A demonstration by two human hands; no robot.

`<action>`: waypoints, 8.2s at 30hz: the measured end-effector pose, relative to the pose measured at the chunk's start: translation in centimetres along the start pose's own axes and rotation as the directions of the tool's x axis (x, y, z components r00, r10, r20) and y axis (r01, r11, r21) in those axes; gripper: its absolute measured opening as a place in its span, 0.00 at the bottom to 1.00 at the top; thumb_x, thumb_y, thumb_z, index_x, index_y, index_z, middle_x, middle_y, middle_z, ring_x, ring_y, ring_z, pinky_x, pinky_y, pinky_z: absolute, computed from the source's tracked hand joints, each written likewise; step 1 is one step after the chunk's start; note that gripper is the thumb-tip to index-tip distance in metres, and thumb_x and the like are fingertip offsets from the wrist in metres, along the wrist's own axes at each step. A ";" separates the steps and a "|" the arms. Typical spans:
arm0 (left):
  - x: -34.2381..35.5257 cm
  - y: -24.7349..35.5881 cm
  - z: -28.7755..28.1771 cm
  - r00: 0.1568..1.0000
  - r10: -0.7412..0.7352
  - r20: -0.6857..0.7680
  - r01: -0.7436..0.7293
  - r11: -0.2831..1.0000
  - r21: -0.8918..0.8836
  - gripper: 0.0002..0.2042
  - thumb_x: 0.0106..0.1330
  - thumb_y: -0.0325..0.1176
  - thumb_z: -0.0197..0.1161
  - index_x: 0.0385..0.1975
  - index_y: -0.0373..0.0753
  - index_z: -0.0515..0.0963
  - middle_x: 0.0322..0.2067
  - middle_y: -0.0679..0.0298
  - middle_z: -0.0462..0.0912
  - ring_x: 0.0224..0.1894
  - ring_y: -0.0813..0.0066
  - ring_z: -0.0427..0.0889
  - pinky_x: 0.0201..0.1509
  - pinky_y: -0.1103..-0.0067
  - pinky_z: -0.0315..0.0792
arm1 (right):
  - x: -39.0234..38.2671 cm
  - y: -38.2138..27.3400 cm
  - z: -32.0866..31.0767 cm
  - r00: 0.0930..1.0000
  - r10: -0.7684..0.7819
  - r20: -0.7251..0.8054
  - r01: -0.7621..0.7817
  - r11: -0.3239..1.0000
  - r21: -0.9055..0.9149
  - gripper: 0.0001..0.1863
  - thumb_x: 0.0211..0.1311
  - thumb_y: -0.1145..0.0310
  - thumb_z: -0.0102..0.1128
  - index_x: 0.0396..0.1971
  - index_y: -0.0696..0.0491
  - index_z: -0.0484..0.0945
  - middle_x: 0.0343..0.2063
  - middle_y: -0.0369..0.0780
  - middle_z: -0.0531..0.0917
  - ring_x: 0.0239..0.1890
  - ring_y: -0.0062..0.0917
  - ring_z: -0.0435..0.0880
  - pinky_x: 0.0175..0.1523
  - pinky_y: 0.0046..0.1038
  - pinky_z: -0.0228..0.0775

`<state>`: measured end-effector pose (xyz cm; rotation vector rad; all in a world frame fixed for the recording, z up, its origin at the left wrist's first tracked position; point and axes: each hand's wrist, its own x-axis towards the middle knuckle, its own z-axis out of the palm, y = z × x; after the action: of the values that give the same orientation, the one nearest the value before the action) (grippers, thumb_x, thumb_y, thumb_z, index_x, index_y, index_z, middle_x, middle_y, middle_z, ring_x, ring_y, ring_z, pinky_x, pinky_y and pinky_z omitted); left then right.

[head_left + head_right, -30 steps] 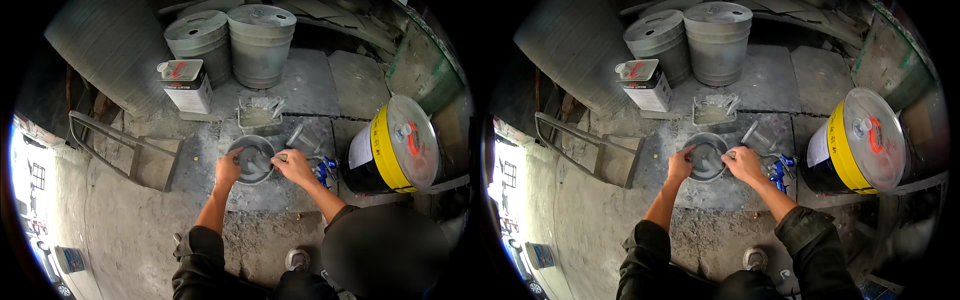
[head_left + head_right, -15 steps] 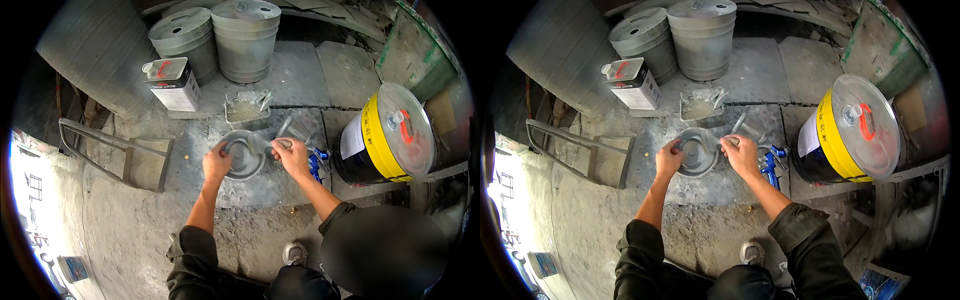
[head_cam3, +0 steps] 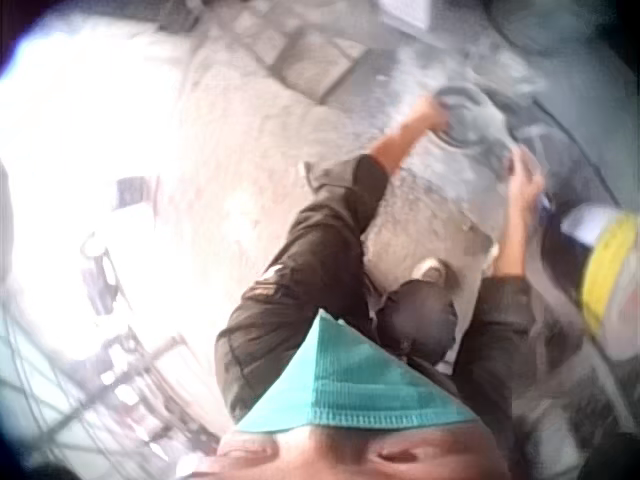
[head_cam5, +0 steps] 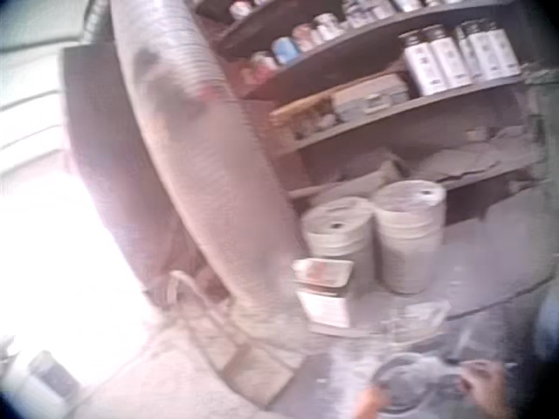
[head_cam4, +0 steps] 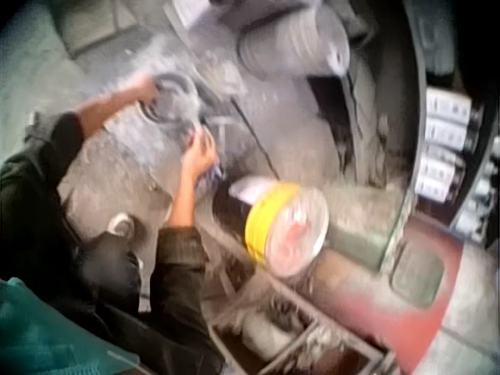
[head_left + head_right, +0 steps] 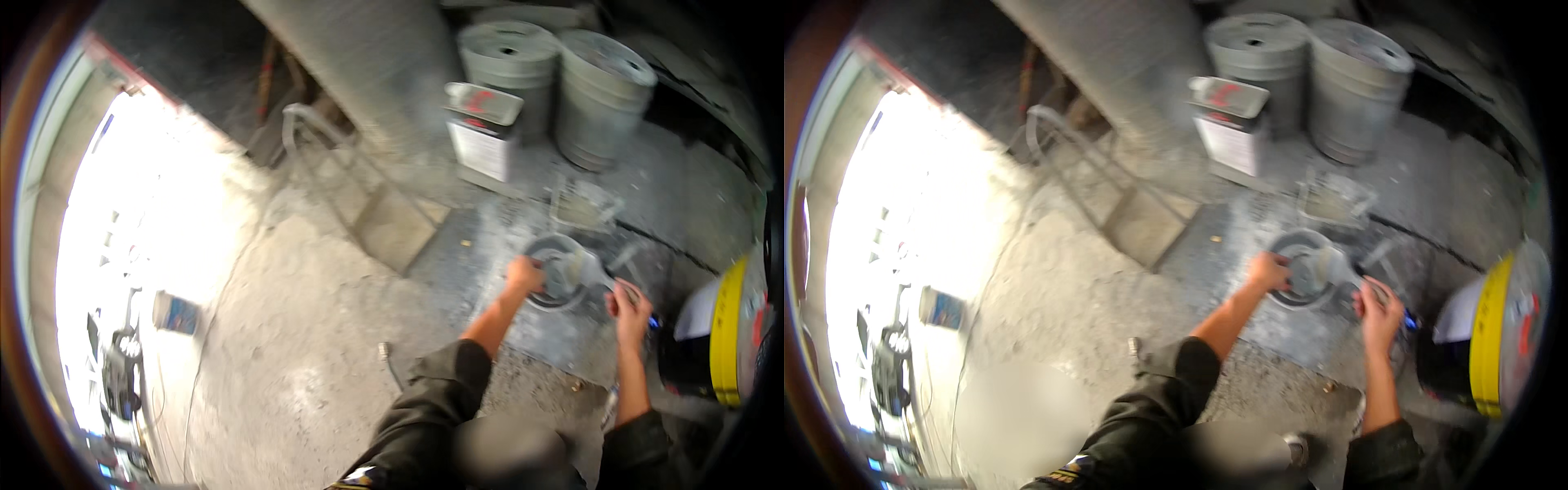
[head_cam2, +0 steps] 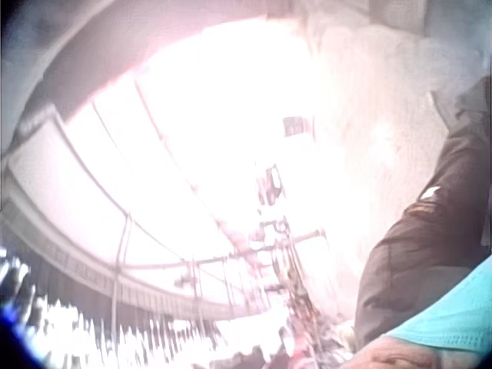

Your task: The person squats in a workshop, detaches a spray gun cup, pours liquid from a yellow drum into it, and reattaches the cup. They then stir a grey liquid in a bowl with a ladle, pour it into the cup, and reattach the gun. Finally, they pour a clear liquid from a metal can into a plastic cup.

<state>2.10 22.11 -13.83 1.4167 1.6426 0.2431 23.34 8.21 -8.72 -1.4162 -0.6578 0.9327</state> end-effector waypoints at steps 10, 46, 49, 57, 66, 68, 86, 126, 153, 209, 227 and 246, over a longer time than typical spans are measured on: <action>0.1 -0.7 -1.6 0.906 0.338 -0.256 -0.370 0.925 -0.089 0.18 0.47 0.28 0.65 0.41 0.37 0.81 0.32 0.56 0.85 0.35 0.63 0.85 0.40 0.72 0.78 | -0.2 0.0 0.1 0.998 -0.063 0.017 0.064 0.994 -0.083 0.15 0.63 0.66 0.61 0.44 0.60 0.79 0.23 0.36 0.82 0.20 0.15 0.75 0.24 0.17 0.65; -9.7 -15.8 -8.9 0.979 -0.186 -0.085 0.045 0.599 -0.800 0.21 0.59 0.19 0.62 0.52 0.26 0.67 0.40 0.55 0.79 0.39 0.69 0.82 0.43 0.76 0.81 | -1.9 -0.4 6.6 0.889 -0.151 0.432 0.453 0.434 -0.779 0.12 0.47 0.66 0.63 0.34 0.48 0.82 0.30 0.41 0.81 0.33 0.36 0.82 0.39 0.36 0.73; -9.4 -17.0 -6.7 0.977 -0.213 0.010 0.126 0.537 -0.834 0.21 0.59 0.18 0.62 0.53 0.26 0.66 0.40 0.54 0.79 0.41 0.67 0.82 0.44 0.76 0.81 | -1.6 0.8 6.3 0.881 -0.205 0.427 0.465 0.543 -0.699 0.13 0.48 0.67 0.63 0.36 0.48 0.82 0.32 0.41 0.82 0.34 0.36 0.81 0.39 0.36 0.73; -9.9 -19.9 -4.4 0.986 -0.164 -0.027 0.074 0.578 -0.813 0.22 0.58 0.23 0.66 0.51 0.26 0.68 0.41 0.53 0.78 0.40 0.67 0.81 0.41 0.77 0.81 | -6.2 1.9 -3.6 0.915 -0.356 0.190 0.354 0.483 -0.801 0.32 0.45 0.66 0.72 0.54 0.50 0.72 0.48 0.46 0.75 0.51 0.40 0.71 0.59 0.41 0.61; -12.9 -20.5 -7.3 0.974 -0.059 -0.220 -0.117 0.698 -0.706 0.16 0.62 0.31 0.66 0.47 0.33 0.73 0.39 0.62 0.80 0.38 0.75 0.82 0.38 0.79 0.78 | -7.6 8.5 -9.6 0.954 -0.228 -0.196 -0.123 0.302 -0.945 0.27 0.46 0.63 0.70 0.47 0.55 0.71 0.46 0.48 0.73 0.46 0.45 0.75 0.51 0.41 0.68; -13.8 -20.1 -8.1 0.973 -0.028 -0.228 -0.143 0.707 -0.692 0.13 0.62 0.30 0.64 0.44 0.33 0.75 0.37 0.63 0.81 0.36 0.76 0.81 0.36 0.80 0.78 | -6.8 9.3 -9.9 0.955 -0.222 -0.195 -0.125 0.297 -0.947 0.22 0.48 0.64 0.66 0.42 0.59 0.73 0.42 0.49 0.74 0.41 0.44 0.77 0.48 0.41 0.70; -21.0 -2.3 -1.9 0.585 0.699 0.413 -0.667 0.703 -0.246 0.31 0.61 0.31 0.67 0.63 0.36 0.59 0.45 0.57 0.79 0.44 0.70 0.81 0.45 0.77 0.77 | -18.0 5.2 2.3 0.980 -0.190 0.057 0.195 0.977 -0.091 0.23 0.55 0.77 0.60 0.51 0.57 0.65 0.44 0.40 0.65 0.43 0.22 0.68 0.47 0.23 0.64; -15.4 -11.2 -15.2 0.991 -0.090 0.098 0.117 0.944 -0.309 0.29 0.70 0.57 0.46 0.27 0.32 0.75 0.19 0.58 0.77 0.11 0.73 0.73 0.12 0.78 0.67 | 0.2 0.2 7.2 0.903 -0.291 0.315 0.421 0.742 -0.521 0.17 0.54 0.57 0.69 0.33 0.56 0.81 0.23 0.41 0.83 0.22 0.25 0.81 0.27 0.29 0.70; -15.6 3.9 -17.2 0.911 0.405 0.081 -0.266 0.426 0.864 0.26 0.57 0.55 0.65 0.20 0.30 0.81 0.20 0.45 0.79 0.25 0.43 0.80 0.30 0.60 0.74 | 9.2 -9.2 9.2 0.907 -0.219 0.359 0.352 0.863 -0.363 0.21 0.55 0.55 0.67 0.16 0.59 0.79 0.11 0.39 0.79 0.14 0.21 0.80 0.23 0.27 0.73; -14.7 -3.0 -16.0 0.854 0.174 0.491 0.465 0.168 -0.869 0.07 0.68 0.34 0.53 0.37 0.36 0.70 0.32 0.61 0.74 0.16 0.82 0.66 0.16 0.87 0.65 | 2.2 1.6 6.3 0.736 -0.324 0.594 0.676 0.399 -0.620 0.18 0.61 0.52 0.58 0.34 0.54 0.73 0.29 0.40 0.80 0.32 0.35 0.82 0.35 0.34 0.74; -16.0 -1.6 -12.9 0.974 0.224 -0.043 -0.220 0.972 0.081 0.10 0.55 0.33 0.66 0.20 0.32 0.76 0.12 0.66 0.74 0.10 0.80 0.70 0.13 0.79 0.62 | 2.0 -7.1 8.9 0.887 -0.375 0.270 0.399 0.916 -0.041 0.18 0.60 0.56 0.64 0.24 0.57 0.79 0.16 0.37 0.82 0.17 0.18 0.78 0.22 0.22 0.66; -17.3 -4.9 -14.8 0.830 0.554 -0.062 -0.316 0.558 0.767 0.14 0.56 0.33 0.62 0.39 0.34 0.70 0.22 0.46 0.79 0.25 0.44 0.80 0.29 0.58 0.73 | 5.8 -5.0 9.8 0.976 -0.215 0.024 0.214 0.975 0.065 0.12 0.56 0.63 0.63 0.23 0.57 0.81 0.15 0.37 0.80 0.18 0.19 0.78 0.24 0.26 0.68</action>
<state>-13.57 11.61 -0.14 2.5521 1.6631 0.0666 18.70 18.64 -3.78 -1.2503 -0.7822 0.7986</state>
